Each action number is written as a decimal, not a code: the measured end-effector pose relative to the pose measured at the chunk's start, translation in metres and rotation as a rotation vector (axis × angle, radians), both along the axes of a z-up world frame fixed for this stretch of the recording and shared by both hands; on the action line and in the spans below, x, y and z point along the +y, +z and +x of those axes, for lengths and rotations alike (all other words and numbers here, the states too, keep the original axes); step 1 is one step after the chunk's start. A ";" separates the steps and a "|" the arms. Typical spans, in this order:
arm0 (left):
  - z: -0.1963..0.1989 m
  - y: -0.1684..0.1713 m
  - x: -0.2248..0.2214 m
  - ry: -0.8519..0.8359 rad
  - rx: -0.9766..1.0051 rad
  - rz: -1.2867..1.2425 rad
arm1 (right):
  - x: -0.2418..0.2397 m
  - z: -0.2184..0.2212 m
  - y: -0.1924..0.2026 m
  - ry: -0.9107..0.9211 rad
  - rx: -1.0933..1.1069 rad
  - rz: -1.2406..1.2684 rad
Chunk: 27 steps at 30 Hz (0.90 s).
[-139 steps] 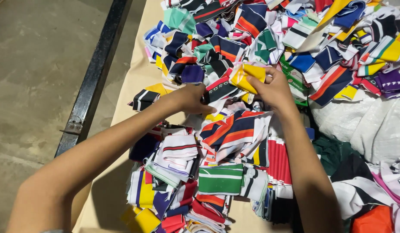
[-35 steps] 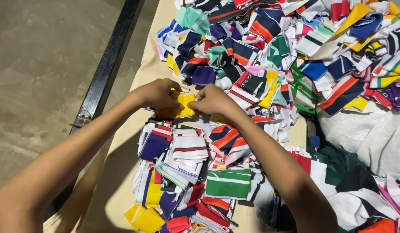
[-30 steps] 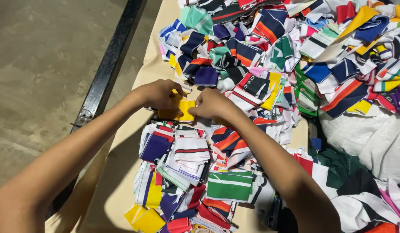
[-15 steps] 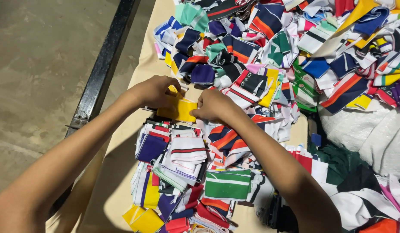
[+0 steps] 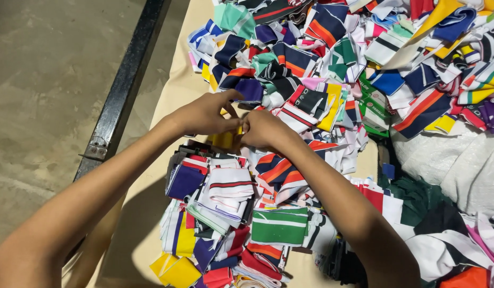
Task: Trimming loose threads from small fabric scraps using scissors in a production environment.
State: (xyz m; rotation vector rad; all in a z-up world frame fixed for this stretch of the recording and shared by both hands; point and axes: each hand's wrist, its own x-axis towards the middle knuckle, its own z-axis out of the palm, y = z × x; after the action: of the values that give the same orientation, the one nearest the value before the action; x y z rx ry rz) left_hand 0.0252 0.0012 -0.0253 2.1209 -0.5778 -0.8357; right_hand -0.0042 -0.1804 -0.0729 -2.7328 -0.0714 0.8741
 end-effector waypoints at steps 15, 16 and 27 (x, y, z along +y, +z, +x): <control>0.014 -0.066 -0.001 -0.291 -0.308 0.231 | 0.007 -0.009 0.033 -0.026 0.050 0.138; 0.013 -0.059 -0.001 -0.291 -0.310 0.231 | 0.007 -0.011 0.043 -0.027 0.049 0.138; 0.032 -0.088 0.020 -0.067 -0.654 0.444 | -0.039 -0.012 0.079 -0.156 -0.254 0.256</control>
State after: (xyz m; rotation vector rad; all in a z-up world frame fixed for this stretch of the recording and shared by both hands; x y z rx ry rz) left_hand 0.0575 0.0212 -0.1129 2.8155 -0.8558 -0.2942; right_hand -0.0166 -0.2199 0.0064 -2.5512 -0.0179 0.4400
